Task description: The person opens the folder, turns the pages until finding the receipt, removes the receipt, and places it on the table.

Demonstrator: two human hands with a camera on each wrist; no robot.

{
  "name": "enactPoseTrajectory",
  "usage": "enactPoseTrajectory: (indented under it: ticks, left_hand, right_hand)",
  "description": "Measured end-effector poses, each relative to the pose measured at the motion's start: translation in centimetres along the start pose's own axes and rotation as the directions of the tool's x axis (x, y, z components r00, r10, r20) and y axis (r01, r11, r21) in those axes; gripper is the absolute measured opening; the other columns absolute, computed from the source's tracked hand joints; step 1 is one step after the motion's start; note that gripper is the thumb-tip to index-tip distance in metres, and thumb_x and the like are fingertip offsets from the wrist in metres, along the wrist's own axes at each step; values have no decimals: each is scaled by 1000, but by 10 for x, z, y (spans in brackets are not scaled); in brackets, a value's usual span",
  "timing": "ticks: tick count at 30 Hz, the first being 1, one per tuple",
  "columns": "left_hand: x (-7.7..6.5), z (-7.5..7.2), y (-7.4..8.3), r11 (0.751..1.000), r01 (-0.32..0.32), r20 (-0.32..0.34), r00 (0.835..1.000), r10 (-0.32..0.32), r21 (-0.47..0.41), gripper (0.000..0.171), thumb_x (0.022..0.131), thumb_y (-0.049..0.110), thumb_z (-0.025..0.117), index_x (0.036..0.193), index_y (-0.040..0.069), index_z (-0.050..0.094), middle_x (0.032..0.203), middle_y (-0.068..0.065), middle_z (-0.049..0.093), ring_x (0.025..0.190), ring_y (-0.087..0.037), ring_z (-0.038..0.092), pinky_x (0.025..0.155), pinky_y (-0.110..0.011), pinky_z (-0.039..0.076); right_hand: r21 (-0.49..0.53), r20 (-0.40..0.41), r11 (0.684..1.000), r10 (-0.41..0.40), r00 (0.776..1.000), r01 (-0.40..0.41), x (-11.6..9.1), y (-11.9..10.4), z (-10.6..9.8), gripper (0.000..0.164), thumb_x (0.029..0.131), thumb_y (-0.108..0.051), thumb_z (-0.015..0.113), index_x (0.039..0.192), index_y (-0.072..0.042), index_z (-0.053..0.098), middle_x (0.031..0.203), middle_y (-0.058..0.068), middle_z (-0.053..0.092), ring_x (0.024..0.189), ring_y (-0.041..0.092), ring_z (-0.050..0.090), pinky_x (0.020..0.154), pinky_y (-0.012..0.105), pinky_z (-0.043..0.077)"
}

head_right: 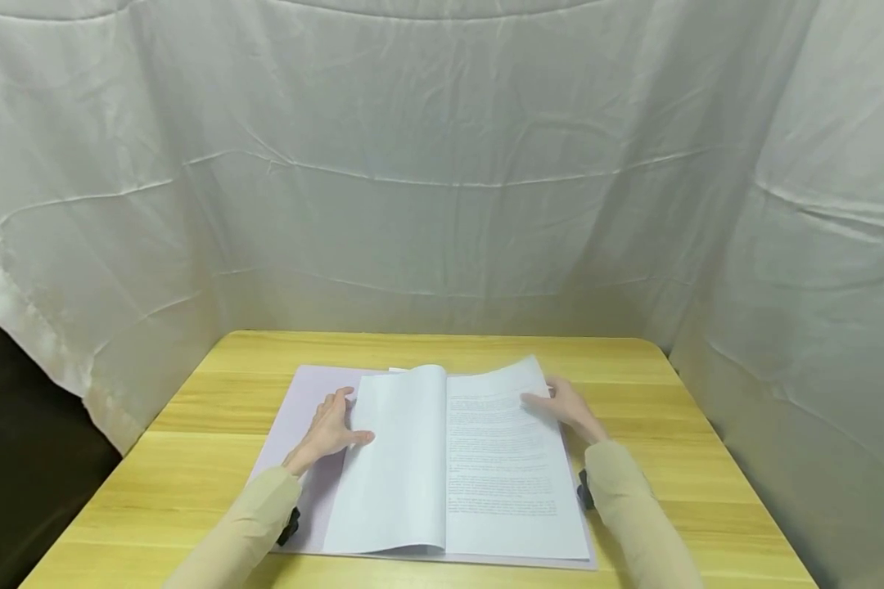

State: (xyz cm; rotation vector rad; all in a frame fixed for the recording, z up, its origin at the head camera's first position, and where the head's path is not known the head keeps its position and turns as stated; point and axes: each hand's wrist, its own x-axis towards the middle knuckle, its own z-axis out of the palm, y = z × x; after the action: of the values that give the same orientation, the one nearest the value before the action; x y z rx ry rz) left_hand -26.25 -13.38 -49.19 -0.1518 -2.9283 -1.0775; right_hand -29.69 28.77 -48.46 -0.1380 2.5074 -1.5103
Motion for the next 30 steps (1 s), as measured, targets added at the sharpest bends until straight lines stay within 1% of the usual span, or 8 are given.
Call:
enactPoseTrajectory:
  ticks: [5, 9, 13, 19, 22, 24, 28, 30]
  left_hand:
    - [-1, -2, 0, 999, -23, 4, 1000, 23, -48, 94, 76, 23, 88, 148, -8, 35, 134, -33, 49, 123, -49, 46, 109, -61, 39]
    - [-1, -3, 1, 997, -38, 8, 999, 38, -65, 93, 78, 26, 87, 148, -8, 34, 136, -33, 47, 125, -49, 44, 110, -61, 37]
    - [-1, -3, 2, 996, -35, 10, 999, 36, -84, 95, 78, 28, 87, 148, -7, 34, 139, -33, 45, 127, -48, 43, 110, -60, 38]
    - [-1, -4, 3, 993, -46, 20, 999, 48, -110, 100, 77, 32, 87, 150, -8, 31, 144, -34, 41, 133, -50, 40, 113, -62, 36]
    - [-2, -6, 4, 991, -51, 31, 998, 55, -124, 103, 78, 34, 87, 152, -8, 28, 146, -34, 38, 136, -51, 37, 114, -64, 34]
    - [-3, -7, 4, 989, -51, 40, 998, 57, -138, 104, 78, 34, 86, 153, -7, 27, 148, -35, 36, 137, -51, 35, 114, -66, 34]
    - [-5, -7, 6, 984, -48, 57, 997, 58, -169, 105, 79, 36, 85, 154, -6, 24, 151, -33, 34, 141, -51, 32, 116, -66, 32]
    - [-5, -7, 7, 981, -50, 65, 996, 64, -189, 106, 80, 37, 85, 155, -5, 24, 152, -33, 33, 142, -51, 31, 116, -67, 31]
  right_hand:
    - [119, 200, 993, -37, 979, 13, -11, -5, -4, 68, 99, -26, 64, 156, -7, 31, 127, 27, 65, 94, 25, 74, 79, 38, 63]
    - [198, 299, 980, -53, 953, -7, -18, -9, -5, 75, 103, -26, 58, 162, -17, 14, 138, 29, 56, 104, 28, 72, 86, 43, 62]
    - [243, 351, 970, -57, 935, -32, -24, -13, -5, 79, 105, -29, 53, 163, -26, -1, 144, 29, 50, 110, 28, 69, 91, 43, 60]
    - [303, 429, 952, -98, 898, -40, -34, -21, -6, 74, 110, -40, 35, 160, -30, -18, 146, 29, 47, 117, 25, 65, 95, 42, 57]
    - [323, 466, 946, -130, 875, -32, -37, -25, -5, 67, 110, -47, 21, 160, -27, -18, 139, 21, 53, 117, 22, 65, 96, 42, 56]
    - [336, 485, 942, -156, 860, -19, -39, -28, -4, 66, 108, -51, 12, 161, -17, -9, 134, 16, 57, 116, 21, 65, 96, 40, 56]
    - [371, 516, 929, -211, 830, 6, -40, -34, 1, 77, 104, -56, 1, 156, 0, 9, 132, 11, 58, 117, 22, 63, 98, 38, 54]
    - [380, 529, 925, -230, 817, 15, -41, -36, 3, 80, 102, -57, -3, 156, 2, 9, 135, 13, 55, 119, 23, 61, 100, 39, 52]
